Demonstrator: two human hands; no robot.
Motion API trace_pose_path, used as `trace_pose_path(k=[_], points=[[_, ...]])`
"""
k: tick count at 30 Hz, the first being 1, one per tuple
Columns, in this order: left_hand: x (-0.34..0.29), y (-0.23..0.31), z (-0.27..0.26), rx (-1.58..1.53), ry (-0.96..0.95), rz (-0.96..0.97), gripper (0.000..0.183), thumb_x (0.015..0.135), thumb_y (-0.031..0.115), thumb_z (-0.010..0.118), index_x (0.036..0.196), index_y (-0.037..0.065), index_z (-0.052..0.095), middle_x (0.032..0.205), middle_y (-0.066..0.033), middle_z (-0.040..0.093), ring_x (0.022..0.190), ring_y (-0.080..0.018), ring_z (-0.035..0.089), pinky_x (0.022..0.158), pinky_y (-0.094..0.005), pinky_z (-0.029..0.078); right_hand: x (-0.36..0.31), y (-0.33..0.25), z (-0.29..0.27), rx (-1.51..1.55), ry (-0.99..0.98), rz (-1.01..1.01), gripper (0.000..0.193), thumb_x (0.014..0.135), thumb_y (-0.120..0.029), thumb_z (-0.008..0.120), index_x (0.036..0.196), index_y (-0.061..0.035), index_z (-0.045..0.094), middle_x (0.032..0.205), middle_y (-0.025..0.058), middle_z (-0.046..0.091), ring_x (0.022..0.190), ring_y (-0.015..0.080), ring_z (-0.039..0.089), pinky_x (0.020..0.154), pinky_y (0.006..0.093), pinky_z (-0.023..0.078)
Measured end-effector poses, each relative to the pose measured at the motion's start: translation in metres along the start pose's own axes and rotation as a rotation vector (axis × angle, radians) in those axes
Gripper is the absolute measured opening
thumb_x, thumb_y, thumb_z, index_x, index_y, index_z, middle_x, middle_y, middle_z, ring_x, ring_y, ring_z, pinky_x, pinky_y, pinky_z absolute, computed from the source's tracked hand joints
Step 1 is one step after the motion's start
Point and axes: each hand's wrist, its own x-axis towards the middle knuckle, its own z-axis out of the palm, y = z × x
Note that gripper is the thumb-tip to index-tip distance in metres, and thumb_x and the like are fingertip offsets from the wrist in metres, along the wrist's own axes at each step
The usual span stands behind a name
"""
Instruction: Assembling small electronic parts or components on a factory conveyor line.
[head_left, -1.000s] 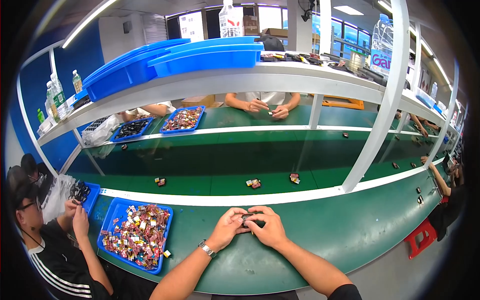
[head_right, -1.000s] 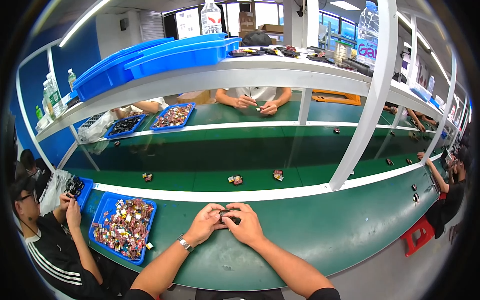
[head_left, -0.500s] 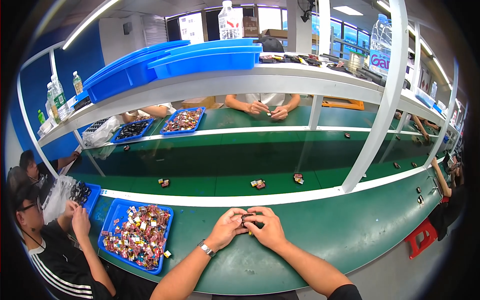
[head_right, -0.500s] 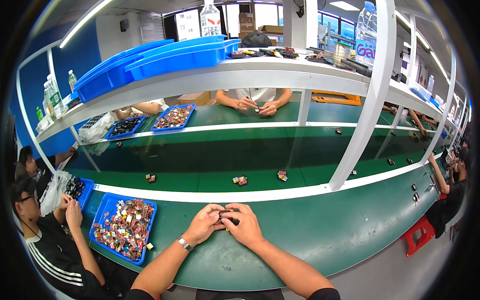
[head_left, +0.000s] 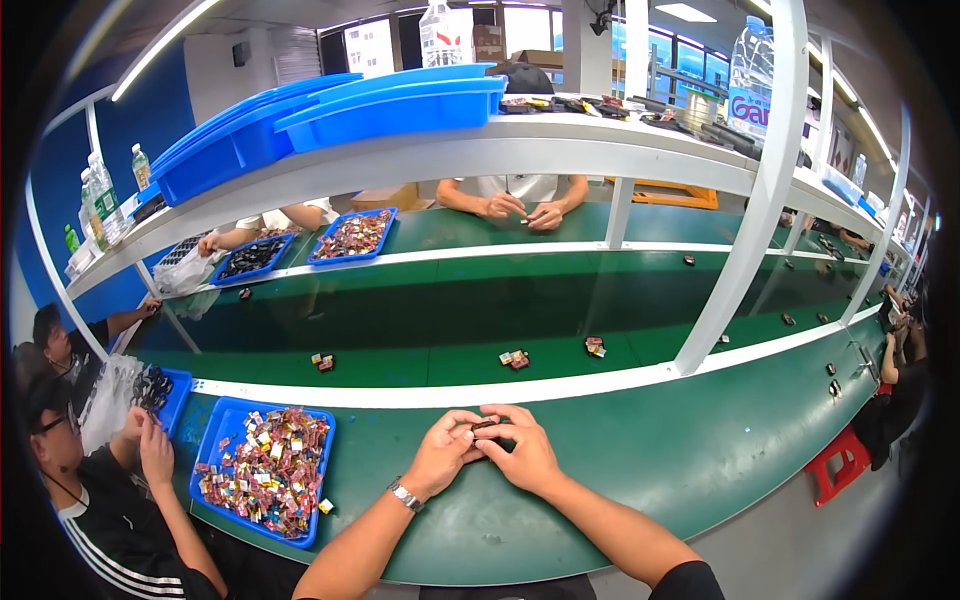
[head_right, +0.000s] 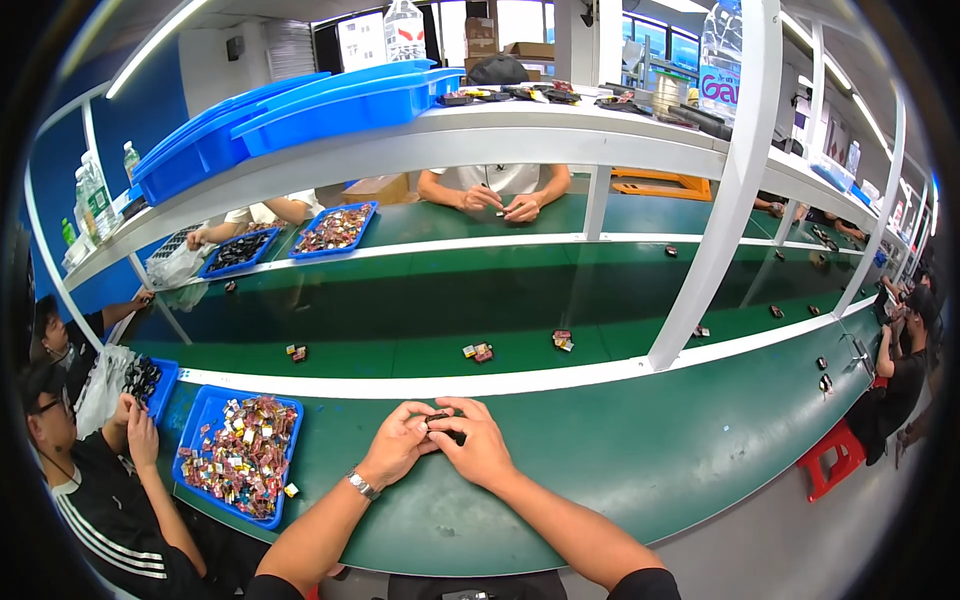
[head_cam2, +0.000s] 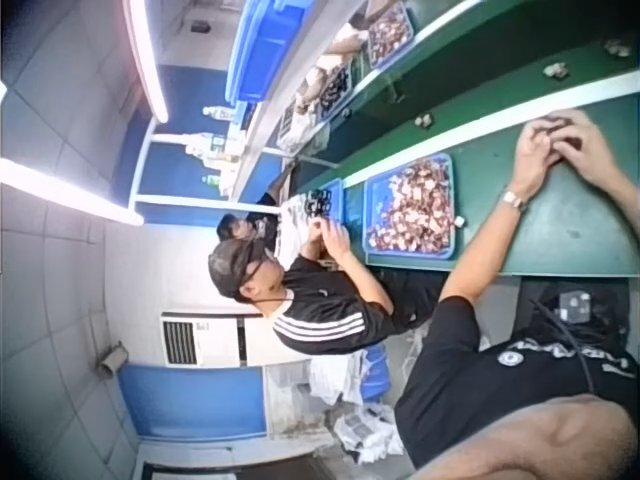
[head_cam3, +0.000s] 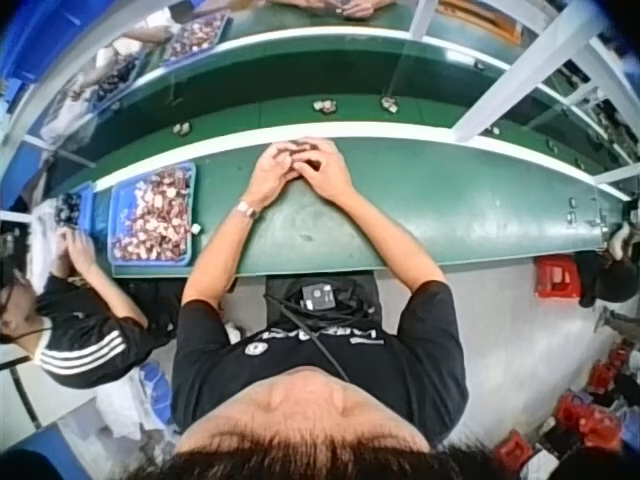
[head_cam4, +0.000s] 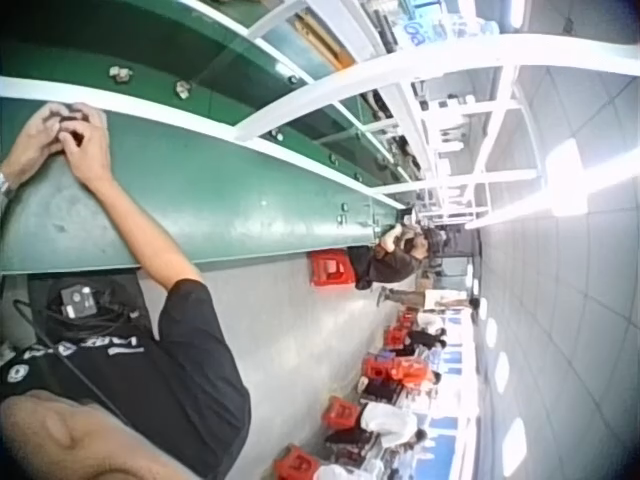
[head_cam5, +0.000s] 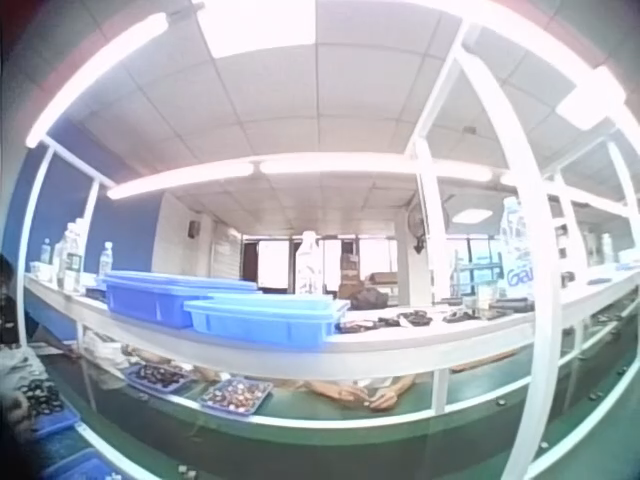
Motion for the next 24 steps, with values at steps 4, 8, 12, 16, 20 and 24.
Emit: trace_pose_path(k=[4, 8, 12, 16, 20, 24], points=[[0.002, -0.001, 0.002, -0.041, -0.036, 0.024, 0.021, 0.100, 0.010, 0.052, 0.120, 0.006, 0.047, 0.134, -0.0177, 0.054, 0.120, -0.0247, 0.058, 0.102, -0.0445, 0.049, -0.002, -0.004, 0.001, -0.055, 0.078, -0.014, 0.017, 0.079, -0.009, 0.073, 0.095, -0.0113, 0.076, 0.123, 0.0074, 0.064, 0.117, 0.0290, 0.056, 0.098, 0.0397, 0.048], [0.001, -0.004, -0.003, -0.047, -0.027, 0.028, 0.020, 0.100, 0.009, 0.052, 0.119, 0.006, 0.047, 0.133, -0.0171, 0.055, 0.118, -0.0239, 0.059, 0.101, -0.0440, 0.049, -0.004, -0.002, 0.008, -0.013, 0.074, 0.069, 0.017, 0.080, -0.009, 0.073, 0.096, -0.0104, 0.076, 0.124, 0.0084, 0.064, 0.118, 0.0285, 0.057, 0.098, 0.0386, 0.048], [0.002, -0.002, 0.001, -0.044, -0.019, 0.026, 0.019, 0.100, 0.008, 0.052, 0.119, 0.006, 0.047, 0.132, -0.0166, 0.056, 0.117, -0.0234, 0.059, 0.102, -0.0431, 0.049, -0.005, -0.001, 0.005, 0.097, 0.068, 0.135, 0.018, 0.081, -0.009, 0.072, 0.099, -0.0096, 0.076, 0.125, 0.0094, 0.064, 0.119, 0.0276, 0.057, 0.098, 0.0373, 0.047], [0.002, -0.003, 0.000, -0.053, -0.021, 0.028, 0.019, 0.100, 0.008, 0.051, 0.118, 0.006, 0.047, 0.132, -0.0165, 0.056, 0.118, -0.0232, 0.059, 0.102, -0.0424, 0.049, -0.006, 0.007, 0.009, 0.143, 0.068, 0.130, 0.019, 0.081, -0.008, 0.072, 0.100, -0.0090, 0.076, 0.127, 0.0100, 0.063, 0.120, 0.0272, 0.057, 0.098, 0.0369, 0.047], [0.001, -0.002, 0.002, -0.044, -0.028, 0.047, 0.019, 0.100, 0.009, 0.052, 0.118, 0.006, 0.047, 0.132, -0.0159, 0.056, 0.117, -0.0230, 0.059, 0.101, -0.0416, 0.050, -0.004, 0.003, 0.004, -0.013, 0.055, -0.051, 0.018, 0.080, -0.010, 0.072, 0.098, -0.0101, 0.075, 0.131, 0.0092, 0.059, 0.122, 0.0295, 0.053, 0.099, 0.0400, 0.047], [-0.001, -0.003, 0.000, -0.086, -0.037, 0.062, 0.019, 0.100, 0.009, 0.053, 0.118, 0.007, 0.048, 0.132, -0.0155, 0.057, 0.118, -0.0234, 0.059, 0.100, -0.0414, 0.050, -0.003, -0.013, -0.004, -0.100, 0.067, -0.160, 0.020, 0.079, -0.008, 0.073, 0.098, -0.0093, 0.074, 0.131, 0.0093, 0.058, 0.123, 0.0308, 0.051, 0.099, 0.0402, 0.047]])
